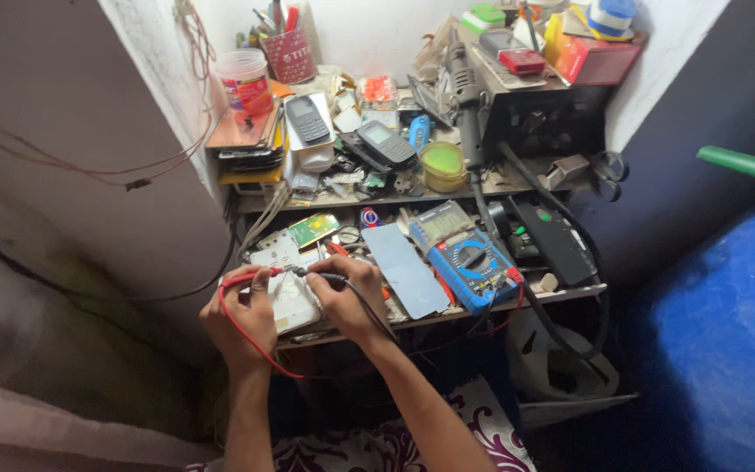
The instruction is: The person disassembles a mobile phone using a cutter and a screwdriver, then tests internal components using multimeter probes.
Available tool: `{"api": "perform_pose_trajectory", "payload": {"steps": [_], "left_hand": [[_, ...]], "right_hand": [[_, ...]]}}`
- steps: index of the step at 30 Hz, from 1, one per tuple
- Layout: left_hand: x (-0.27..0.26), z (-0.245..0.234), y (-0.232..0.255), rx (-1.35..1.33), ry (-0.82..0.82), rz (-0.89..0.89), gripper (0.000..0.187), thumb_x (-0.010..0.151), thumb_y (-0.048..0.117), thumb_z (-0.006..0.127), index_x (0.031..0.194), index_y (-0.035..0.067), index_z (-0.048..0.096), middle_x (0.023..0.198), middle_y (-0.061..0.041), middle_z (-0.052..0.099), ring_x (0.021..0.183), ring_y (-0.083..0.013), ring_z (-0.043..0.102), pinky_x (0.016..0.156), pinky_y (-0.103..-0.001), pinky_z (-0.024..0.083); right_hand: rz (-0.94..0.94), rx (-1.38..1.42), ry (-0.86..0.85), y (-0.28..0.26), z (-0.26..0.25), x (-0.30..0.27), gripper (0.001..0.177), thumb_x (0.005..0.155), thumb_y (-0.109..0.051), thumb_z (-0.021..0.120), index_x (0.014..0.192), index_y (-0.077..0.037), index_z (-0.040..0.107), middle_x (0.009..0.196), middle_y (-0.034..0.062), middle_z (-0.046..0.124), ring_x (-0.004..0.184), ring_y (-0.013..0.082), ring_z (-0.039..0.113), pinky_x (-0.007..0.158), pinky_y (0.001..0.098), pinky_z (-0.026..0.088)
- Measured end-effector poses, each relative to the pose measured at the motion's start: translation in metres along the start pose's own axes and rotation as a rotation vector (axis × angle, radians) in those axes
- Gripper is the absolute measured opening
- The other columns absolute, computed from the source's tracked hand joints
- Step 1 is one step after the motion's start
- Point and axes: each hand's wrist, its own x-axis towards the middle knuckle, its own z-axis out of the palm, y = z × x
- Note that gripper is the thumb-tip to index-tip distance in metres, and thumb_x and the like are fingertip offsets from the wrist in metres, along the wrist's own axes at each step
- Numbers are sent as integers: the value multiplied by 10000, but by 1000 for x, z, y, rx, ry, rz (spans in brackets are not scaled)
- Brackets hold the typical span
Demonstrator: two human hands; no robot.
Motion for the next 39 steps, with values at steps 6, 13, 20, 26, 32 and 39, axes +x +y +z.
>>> {"api": "perform_pose_trajectory", "payload": {"steps": [6, 13, 20, 26, 32, 39], "left_hand": [[1, -2, 3, -37, 19, 68, 172, 954, 222, 761, 935, 51, 766, 906, -98, 763, 747, -257, 739, 650, -352, 561], [1, -3, 6, -51, -3, 48, 205, 958, 246, 752, 942, 41, 755, 897, -98, 760, 748, -247, 746, 640, -345, 568], [0, -2, 5, -38, 11, 59, 216, 955, 252, 753, 933, 38, 761, 900, -99, 763, 734, -246, 738, 633, -350, 567], [1, -3, 5, -61, 8, 41, 200, 964, 234, 752, 935, 37, 763, 891, -96, 765, 725, -218, 738, 628, -330, 567], [2, -9, 5, -138, 25, -39, 180, 953, 204, 771, 948, 24, 767, 863, -103, 768, 686, -195, 726, 627, -323, 565], [1, -6, 7, -101, 6, -40, 181, 930, 210, 784, 948, 31, 771, 850, -101, 767, 651, -196, 726, 596, -319, 541]], "right_hand": [[-61, -41, 13, 2, 1, 0, 183, 821, -154, 765, 928, -9, 792, 856, 121, 799, 791, 201, 792, 741, 306, 605], [-25, -29, -5, 4, 2, 0, 190, 826, -154, 751, 941, -9, 793, 870, 119, 802, 796, 197, 791, 733, 304, 612], [-51, -37, 10, 6, 2, 0, 192, 823, -151, 752, 940, -5, 795, 880, 126, 802, 821, 205, 793, 753, 309, 607], [-48, -45, 9, 6, 2, 0, 194, 821, -157, 754, 938, -9, 797, 880, 124, 801, 824, 204, 793, 762, 309, 606], [-115, 6, 37, 5, 0, 0, 173, 825, -129, 755, 936, -2, 792, 890, 122, 804, 845, 203, 798, 794, 305, 607], [-59, -13, 14, 4, 2, 0, 172, 815, -146, 764, 922, -16, 793, 866, 112, 799, 796, 190, 790, 719, 293, 611]]}}
